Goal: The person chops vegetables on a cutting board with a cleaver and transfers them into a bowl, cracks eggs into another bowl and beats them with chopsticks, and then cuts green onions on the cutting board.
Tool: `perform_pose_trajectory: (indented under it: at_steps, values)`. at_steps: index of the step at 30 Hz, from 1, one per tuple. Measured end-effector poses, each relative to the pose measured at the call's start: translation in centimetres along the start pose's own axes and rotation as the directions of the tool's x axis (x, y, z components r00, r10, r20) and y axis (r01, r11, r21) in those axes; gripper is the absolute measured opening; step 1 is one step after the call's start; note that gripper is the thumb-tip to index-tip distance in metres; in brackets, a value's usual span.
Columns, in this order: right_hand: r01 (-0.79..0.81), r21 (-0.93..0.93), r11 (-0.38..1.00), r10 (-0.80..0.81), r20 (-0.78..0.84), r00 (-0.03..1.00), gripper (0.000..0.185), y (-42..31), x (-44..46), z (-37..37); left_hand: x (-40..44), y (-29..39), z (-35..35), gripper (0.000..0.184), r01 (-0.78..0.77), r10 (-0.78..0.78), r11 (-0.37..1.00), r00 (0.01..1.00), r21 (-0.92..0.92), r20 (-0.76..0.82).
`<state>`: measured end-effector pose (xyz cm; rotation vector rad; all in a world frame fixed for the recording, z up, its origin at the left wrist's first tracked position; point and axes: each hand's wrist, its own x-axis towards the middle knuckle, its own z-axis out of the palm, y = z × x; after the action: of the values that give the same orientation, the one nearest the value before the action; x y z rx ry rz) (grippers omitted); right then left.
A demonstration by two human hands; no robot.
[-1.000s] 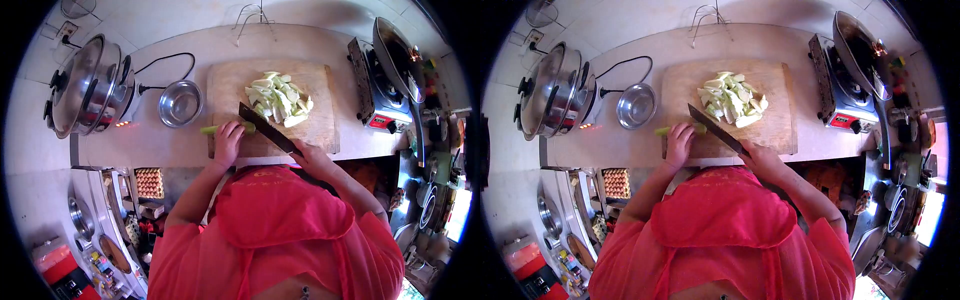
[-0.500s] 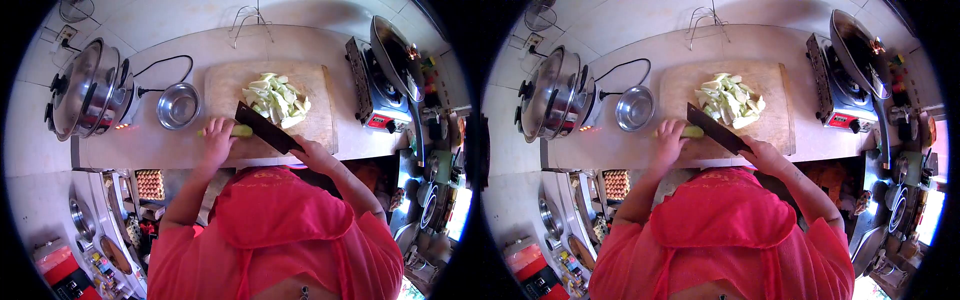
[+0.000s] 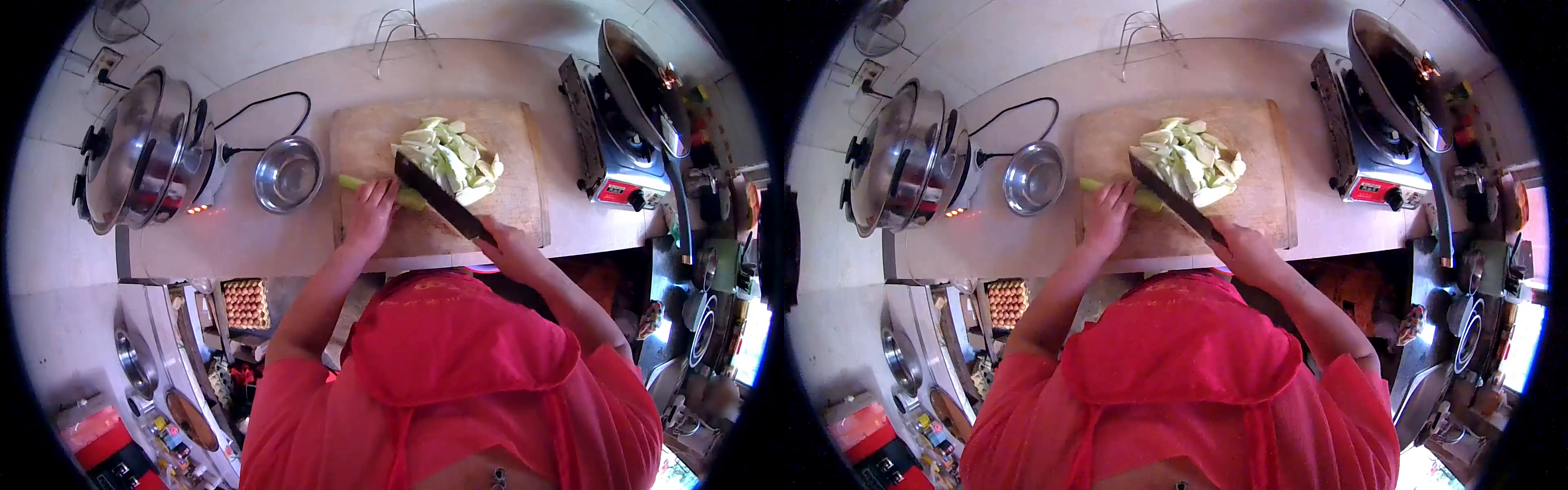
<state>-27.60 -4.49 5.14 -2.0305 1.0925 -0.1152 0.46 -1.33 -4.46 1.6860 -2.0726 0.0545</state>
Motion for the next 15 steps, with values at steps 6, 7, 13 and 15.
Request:
perform_pose_trajectory:
  at_steps: [6,7,13,15]
  values:
    - [0.015,-0.036,0.999,-0.015,-0.018,1.0,0.026,-0.8,-0.7,-0.1,-0.7,-0.3,0.1,0.043,-0.012,0.012,1.0,1.0,0.0,-0.024]
    - [0.023,-0.072,0.997,-0.023,0.001,1.0,0.025,-0.1,-0.5,0.7,-0.6,-0.2,0.0,0.042,-0.004,0.004,1.0,1.0,-0.017,-0.024]
    - [0.033,-0.036,0.999,-0.033,-0.008,0.999,0.025,-2.2,-0.8,-0.7,-1.2,0.2,-1.3,0.037,-0.041,0.041,0.999,0.998,-0.013,-0.04]
    - [0.026,-0.058,0.998,-0.026,0.014,1.0,0.025,-1.7,-1.0,-0.1,-1.5,0.2,-1.2,0.036,-0.048,0.047,0.999,0.997,-0.015,-0.064]
